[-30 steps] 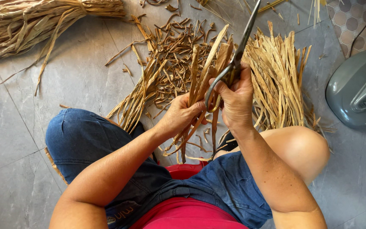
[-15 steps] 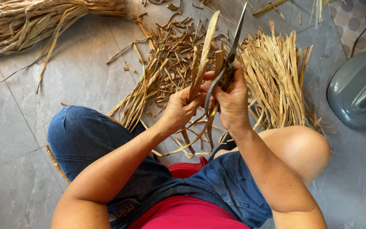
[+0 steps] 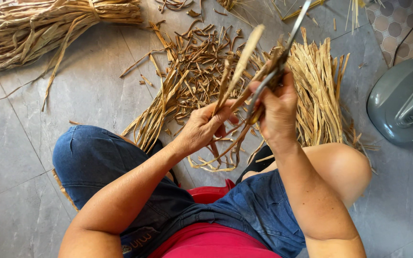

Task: The person sits on a low stool and trims dried leaf strips with scissors, cutting off dark ends and hard edges over their lap, letting the trimmed scraps fall onto a pile on the floor, and placing the trimmed light-colored strips onto a growing pile beside them.

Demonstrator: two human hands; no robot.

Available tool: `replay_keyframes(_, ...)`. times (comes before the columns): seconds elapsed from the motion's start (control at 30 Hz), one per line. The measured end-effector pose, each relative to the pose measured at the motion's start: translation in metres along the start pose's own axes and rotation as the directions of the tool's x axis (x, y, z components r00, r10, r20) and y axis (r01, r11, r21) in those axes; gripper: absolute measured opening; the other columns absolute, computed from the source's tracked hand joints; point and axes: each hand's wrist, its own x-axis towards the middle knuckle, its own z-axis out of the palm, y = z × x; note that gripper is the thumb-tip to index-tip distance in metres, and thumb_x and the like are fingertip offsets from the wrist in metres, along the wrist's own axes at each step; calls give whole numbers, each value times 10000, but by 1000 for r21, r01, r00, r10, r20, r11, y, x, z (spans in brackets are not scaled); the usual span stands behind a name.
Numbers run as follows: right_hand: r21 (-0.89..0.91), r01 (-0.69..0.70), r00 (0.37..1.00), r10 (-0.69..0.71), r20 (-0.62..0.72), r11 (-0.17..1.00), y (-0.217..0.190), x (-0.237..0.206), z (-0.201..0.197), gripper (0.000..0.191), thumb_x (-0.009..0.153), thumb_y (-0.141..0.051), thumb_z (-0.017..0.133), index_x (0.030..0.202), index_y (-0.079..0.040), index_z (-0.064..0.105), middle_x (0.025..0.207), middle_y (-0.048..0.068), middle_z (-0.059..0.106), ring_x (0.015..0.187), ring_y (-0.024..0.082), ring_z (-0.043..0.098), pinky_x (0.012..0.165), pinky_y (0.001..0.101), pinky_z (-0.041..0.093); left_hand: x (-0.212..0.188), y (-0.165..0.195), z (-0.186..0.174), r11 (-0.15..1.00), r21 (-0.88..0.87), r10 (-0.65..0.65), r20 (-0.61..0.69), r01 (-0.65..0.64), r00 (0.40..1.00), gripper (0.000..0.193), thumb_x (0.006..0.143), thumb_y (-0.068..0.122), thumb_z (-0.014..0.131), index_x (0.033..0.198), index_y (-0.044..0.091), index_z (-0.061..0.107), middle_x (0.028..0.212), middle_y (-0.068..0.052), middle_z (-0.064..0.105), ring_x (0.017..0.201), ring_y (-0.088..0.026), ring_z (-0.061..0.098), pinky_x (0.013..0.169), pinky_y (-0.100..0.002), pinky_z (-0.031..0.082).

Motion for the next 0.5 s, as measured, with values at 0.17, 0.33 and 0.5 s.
replay_keyframes(0.17, 33, 1, 999, 1, -51, 999, -19, 3, -5, 461, 920, -21, 813, 1292, -117, 560, 956, 2, 620, 728, 84, 620, 613, 213, 523, -3, 6, 0, 995, 89, -50, 149, 37, 988, 397, 1053, 324, 549, 1404, 154, 625, 978, 9, 764, 728, -61, 649, 661, -252, 582)
replay_keyframes(0.33, 27, 5, 998, -3, -58, 1000, -19, 3, 0, 424, 939, -62, 804, 1269, -116, 544, 998, -22, 607, 755, 83, 622, 575, 223, 512, -6, 14, 2, 995, 101, -8, 211, -14, 977, 384, 1060, 259, 535, 1426, 164, 605, 998, -13, 771, 815, -65, 669, 705, -263, 589)
replay_keyframes(0.5, 35, -111, 993, 112, -27, 993, -17, -2, 4, 398, 921, -70, 794, 1237, -106, 554, 1015, 69, 707, 624, 66, 584, 498, 205, 469, -6, 17, 4, 989, 142, -65, 204, 36, 977, 404, 1054, 302, 523, 1425, 176, 619, 944, -35, 762, 722, -87, 626, 669, -268, 579)
